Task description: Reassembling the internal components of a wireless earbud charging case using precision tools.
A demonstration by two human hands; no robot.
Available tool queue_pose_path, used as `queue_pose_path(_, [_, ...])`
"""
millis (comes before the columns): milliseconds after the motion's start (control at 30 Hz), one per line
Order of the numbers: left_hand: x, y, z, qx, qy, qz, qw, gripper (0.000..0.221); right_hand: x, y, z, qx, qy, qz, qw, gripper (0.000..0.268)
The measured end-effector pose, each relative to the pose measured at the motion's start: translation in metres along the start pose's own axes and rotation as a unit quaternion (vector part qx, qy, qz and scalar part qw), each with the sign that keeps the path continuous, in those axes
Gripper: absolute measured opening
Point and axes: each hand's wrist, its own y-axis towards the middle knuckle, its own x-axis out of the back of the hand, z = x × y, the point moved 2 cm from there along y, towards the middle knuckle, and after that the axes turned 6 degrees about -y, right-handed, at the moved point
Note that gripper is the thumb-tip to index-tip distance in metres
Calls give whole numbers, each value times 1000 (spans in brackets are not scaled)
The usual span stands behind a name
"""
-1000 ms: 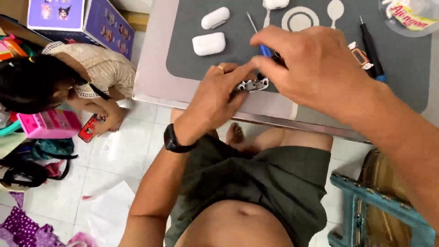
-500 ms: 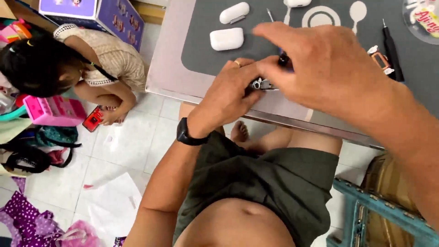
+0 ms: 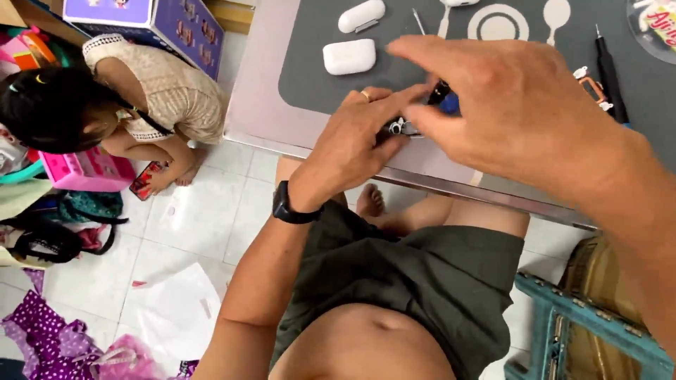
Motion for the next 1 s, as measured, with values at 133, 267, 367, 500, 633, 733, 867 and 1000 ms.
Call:
queue_pose_path(133, [0, 2, 0, -5, 5, 11, 1000, 60, 0, 0, -3, 7, -5, -16, 1000, 38])
queue_pose_path(267, [-1, 0, 1, -3, -7, -9, 1000, 64, 1, 0, -2, 21, 68, 17, 997, 53])
queue_pose_path(367, [0, 2, -1, 6, -4, 7, 1000, 55, -6, -3, -10, -9, -77, -38, 996, 14])
queue_pose_path(500, [-1, 0, 2, -3, -10, -4, 1000, 61, 7, 5, -4, 20, 100, 15, 995, 53])
queue_pose_path(633, [1, 3, -5, -13, -2, 2, 1000, 56, -11, 0, -27, 30, -48, -3, 998, 12])
queue_pose_path(733, [0, 4, -3, -2, -15, 6, 1000, 57, 5, 17, -22, 34, 52, 85, 994, 53])
queue_pose_path(867, [1, 4, -10, 25, -18, -13, 999, 48, -3, 11, -21, 39, 8, 30, 999, 33])
queue_pose_path(1000, [1, 3, -7, 10, -29, -12, 999, 53, 4, 9, -11, 62, 34, -2, 997, 40])
